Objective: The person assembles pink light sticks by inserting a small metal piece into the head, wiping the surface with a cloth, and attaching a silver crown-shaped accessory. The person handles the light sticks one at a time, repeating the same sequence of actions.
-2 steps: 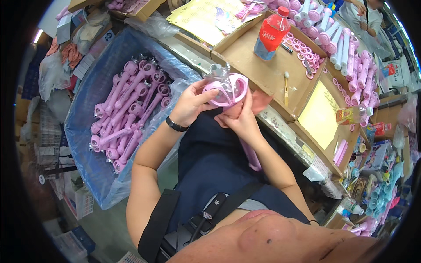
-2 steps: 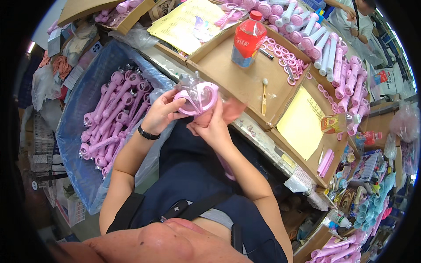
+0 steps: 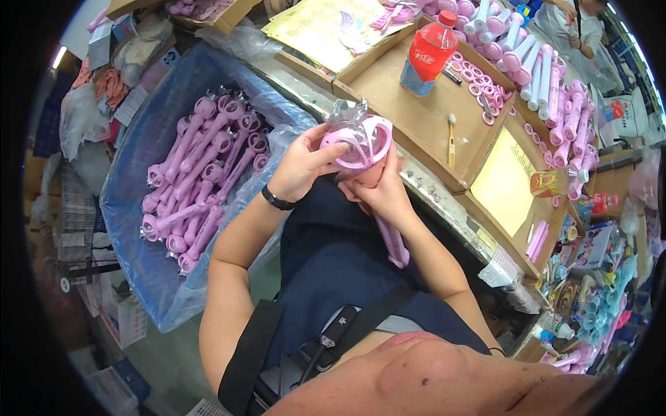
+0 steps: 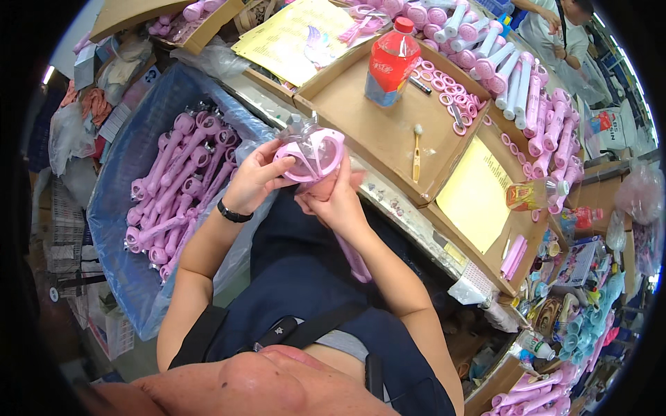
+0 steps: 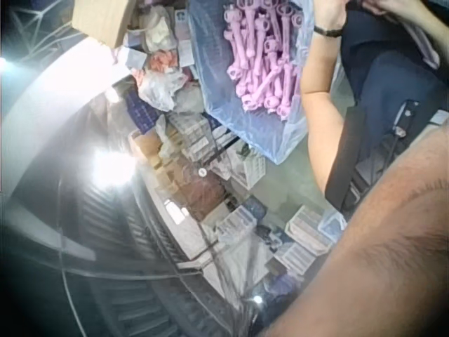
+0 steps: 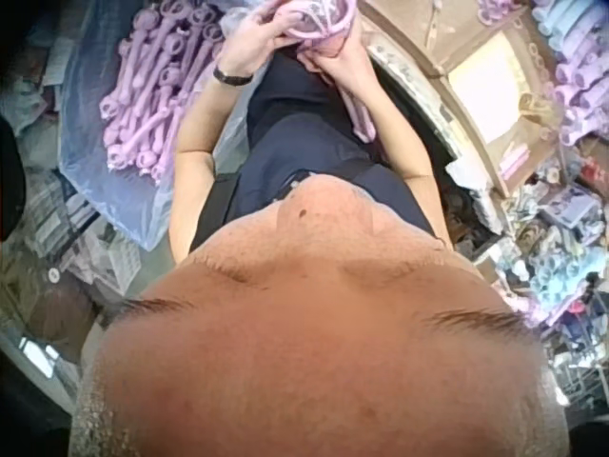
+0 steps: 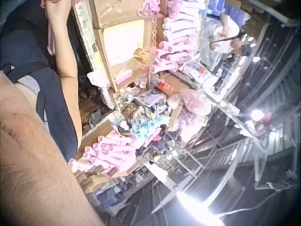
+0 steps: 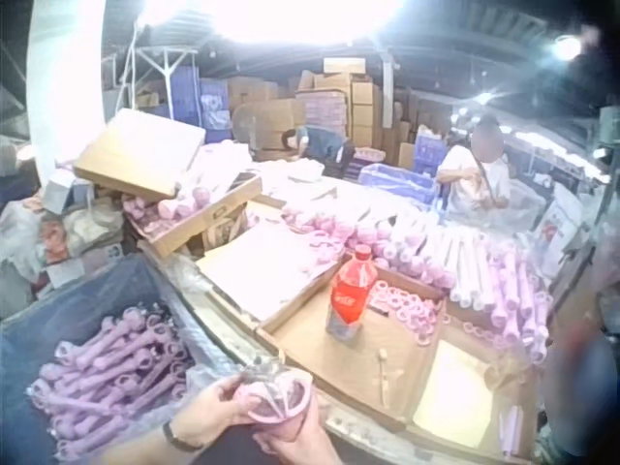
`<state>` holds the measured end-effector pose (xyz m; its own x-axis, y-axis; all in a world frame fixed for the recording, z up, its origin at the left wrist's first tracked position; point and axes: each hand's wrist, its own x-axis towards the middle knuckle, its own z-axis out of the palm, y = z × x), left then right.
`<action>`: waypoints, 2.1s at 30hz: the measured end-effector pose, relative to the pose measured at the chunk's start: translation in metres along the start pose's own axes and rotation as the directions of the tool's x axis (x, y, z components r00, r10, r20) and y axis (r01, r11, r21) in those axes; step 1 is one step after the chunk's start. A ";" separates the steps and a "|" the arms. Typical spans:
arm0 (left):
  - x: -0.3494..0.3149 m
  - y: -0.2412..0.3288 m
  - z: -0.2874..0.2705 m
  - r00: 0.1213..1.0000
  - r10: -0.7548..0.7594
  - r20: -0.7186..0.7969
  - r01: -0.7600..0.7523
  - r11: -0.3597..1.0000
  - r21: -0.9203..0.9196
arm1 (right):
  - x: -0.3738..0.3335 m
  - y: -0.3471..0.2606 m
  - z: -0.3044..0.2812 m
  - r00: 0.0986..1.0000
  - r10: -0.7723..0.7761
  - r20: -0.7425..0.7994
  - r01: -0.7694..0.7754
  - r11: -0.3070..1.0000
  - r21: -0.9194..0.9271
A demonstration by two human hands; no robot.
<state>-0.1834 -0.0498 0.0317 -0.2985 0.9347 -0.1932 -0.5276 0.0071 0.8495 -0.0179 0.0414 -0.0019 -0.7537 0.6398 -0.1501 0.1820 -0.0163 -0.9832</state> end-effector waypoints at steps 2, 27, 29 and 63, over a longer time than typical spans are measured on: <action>-0.001 -0.003 0.006 0.992 0.121 0.044 -0.120 0.992 -0.024 | 0.002 -0.013 -0.006 0.995 -0.097 -0.021 0.098 0.992 0.079; 0.023 -0.019 0.019 0.894 0.436 -0.105 -0.448 0.871 -0.202 | -0.032 0.037 -0.038 0.610 -0.117 0.784 -0.603 0.573 0.555; 0.020 -0.036 0.037 0.896 0.441 -0.050 -0.442 0.878 -0.185 | 0.001 0.028 -0.030 0.576 -0.374 0.727 -0.756 0.095 0.648; 0.032 -0.041 0.016 0.936 0.267 -0.229 -0.346 0.821 -0.455 | -0.061 0.053 -0.020 0.955 0.196 0.225 -0.219 0.972 0.080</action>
<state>-0.1581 -0.0146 -0.0014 -0.6028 0.7951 -0.0666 -0.6917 -0.4791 0.5404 0.0508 0.0169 -0.0429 -0.8255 0.4350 -0.3596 0.2913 -0.2173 -0.9316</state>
